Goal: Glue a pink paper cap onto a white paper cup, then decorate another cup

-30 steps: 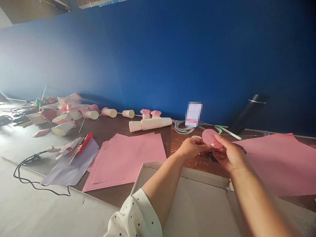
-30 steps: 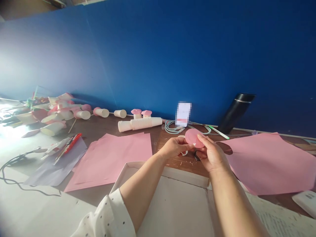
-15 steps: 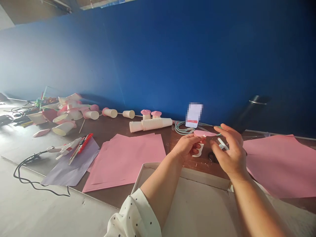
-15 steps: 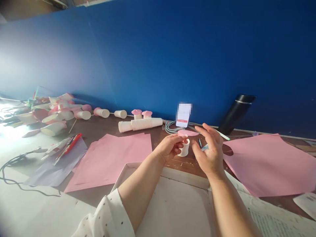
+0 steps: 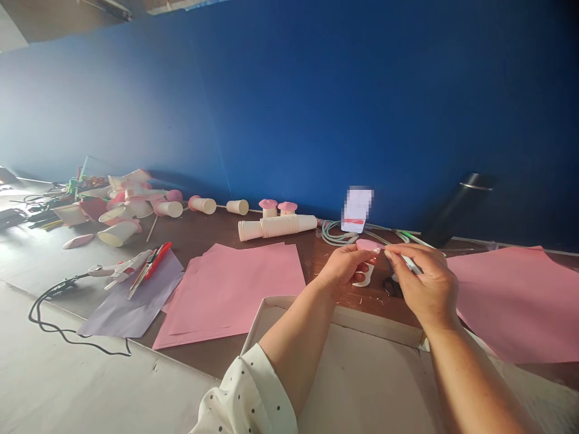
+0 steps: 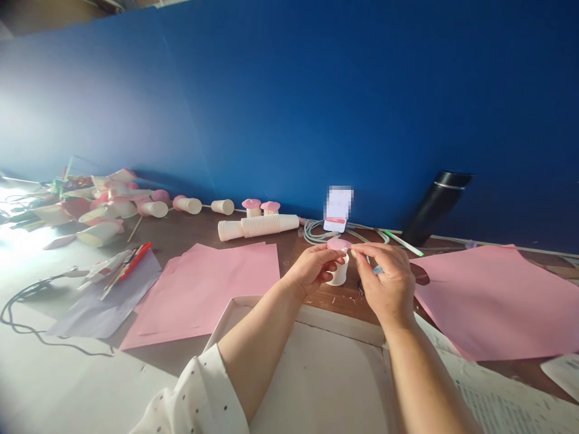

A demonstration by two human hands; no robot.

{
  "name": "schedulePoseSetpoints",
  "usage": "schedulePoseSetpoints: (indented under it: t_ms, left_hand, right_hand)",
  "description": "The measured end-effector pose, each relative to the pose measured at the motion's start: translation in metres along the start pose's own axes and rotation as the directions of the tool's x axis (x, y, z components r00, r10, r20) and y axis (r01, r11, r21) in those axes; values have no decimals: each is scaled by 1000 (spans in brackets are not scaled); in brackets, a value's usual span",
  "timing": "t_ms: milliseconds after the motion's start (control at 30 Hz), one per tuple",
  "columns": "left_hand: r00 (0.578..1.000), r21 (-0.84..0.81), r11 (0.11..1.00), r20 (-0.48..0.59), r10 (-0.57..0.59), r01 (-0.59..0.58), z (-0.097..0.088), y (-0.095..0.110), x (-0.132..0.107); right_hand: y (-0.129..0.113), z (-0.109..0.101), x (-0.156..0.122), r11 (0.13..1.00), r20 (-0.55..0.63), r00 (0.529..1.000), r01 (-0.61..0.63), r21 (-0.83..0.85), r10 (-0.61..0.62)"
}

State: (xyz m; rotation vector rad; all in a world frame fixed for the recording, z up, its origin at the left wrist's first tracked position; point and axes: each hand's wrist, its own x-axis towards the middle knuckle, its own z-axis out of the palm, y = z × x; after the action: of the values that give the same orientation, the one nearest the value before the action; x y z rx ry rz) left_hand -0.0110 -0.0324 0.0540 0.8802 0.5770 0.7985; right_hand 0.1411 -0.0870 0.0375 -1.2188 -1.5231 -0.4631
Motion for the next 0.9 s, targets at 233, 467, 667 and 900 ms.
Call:
schedulePoseSetpoints:
  t_ms: [233,467,667,900]
  left_hand:
    - [999,42,999,-30,-19,20,0,-2,1]
    - [998,51,999,-57,-14,17,1,0,2]
    - [999,16,1000,-46,-22,22,2,1,0]
    - [994,73,995,-82,-69,75,4,1,0]
  right_hand:
    - [-3,2,-1,999,16,999,-35,24,35]
    - [-9,-2,-2,983,74,982,-176,44,172]
    - [-3,1,-2,991,90,988,-126,34,123]
    - [-2,-1,-2,967,74,965,-253,6,252]
